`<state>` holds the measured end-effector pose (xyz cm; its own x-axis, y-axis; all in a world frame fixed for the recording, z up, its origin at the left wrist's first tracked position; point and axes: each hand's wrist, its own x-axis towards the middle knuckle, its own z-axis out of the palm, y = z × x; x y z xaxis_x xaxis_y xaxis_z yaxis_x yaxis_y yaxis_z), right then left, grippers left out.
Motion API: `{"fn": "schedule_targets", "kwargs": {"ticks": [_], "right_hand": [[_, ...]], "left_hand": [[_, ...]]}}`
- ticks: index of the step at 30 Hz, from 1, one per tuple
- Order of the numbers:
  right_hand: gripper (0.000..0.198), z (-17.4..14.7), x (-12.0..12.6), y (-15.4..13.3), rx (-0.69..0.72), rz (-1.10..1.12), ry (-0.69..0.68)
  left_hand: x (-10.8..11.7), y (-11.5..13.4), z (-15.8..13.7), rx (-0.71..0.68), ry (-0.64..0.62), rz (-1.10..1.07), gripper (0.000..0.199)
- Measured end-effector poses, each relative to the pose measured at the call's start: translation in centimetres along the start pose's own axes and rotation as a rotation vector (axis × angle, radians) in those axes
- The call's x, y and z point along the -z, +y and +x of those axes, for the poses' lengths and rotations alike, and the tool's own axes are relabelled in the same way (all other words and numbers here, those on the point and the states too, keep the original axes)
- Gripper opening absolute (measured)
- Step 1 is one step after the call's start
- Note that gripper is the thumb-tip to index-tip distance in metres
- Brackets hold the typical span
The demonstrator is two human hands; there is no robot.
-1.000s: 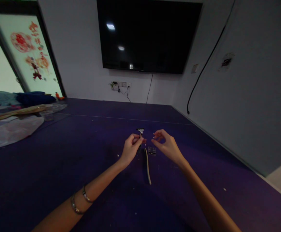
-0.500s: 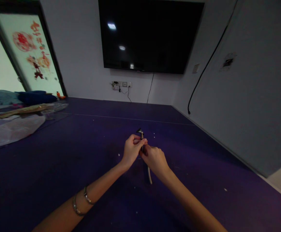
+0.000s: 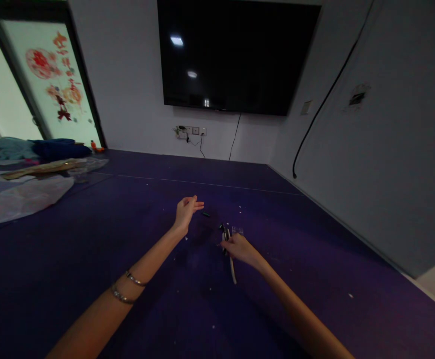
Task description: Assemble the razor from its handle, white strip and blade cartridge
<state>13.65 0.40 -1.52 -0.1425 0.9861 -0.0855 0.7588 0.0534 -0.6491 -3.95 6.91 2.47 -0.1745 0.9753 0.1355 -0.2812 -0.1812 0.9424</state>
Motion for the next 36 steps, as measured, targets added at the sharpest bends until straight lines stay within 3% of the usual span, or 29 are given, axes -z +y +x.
{"fn": "schedule_targets", "kwargs": {"ticks": [5, 21, 27, 30, 32, 36], "right_hand": [[0.037, 0.1, -0.7, 0.0, -0.007, -0.007, 0.0], [0.029, -0.6, -1.8, -0.1, 0.102, -0.264, 0.081], [0.021, 0.7, 0.6, 1.6, 0.092, -0.281, 0.143], [0.015, 1.8, 2.5, 4.1, 0.205, -0.215, 0.24], [0.025, 2.5, 3.3, 6.0, 0.311, -0.19, 0.284], [0.046, 3.1, 3.2, 9.0, 0.361, -0.146, 0.277]], "left_hand": [[0.8, 1.0, 0.5, 0.015, 0.025, 0.002, 0.016], [0.7, 0.8, 0.4, 0.037, -0.017, 0.008, 0.014], [0.9, 0.3, 0.6, 0.03, -0.027, 0.055, 0.016], [1.2, 0.0, 1.1, 0.031, -0.039, 0.124, 0.013], [1.4, -0.2, 1.3, 0.056, -0.109, 0.257, 0.012], [1.5, -0.5, 1.1, 0.157, -0.429, 0.65, 0.013]]}}
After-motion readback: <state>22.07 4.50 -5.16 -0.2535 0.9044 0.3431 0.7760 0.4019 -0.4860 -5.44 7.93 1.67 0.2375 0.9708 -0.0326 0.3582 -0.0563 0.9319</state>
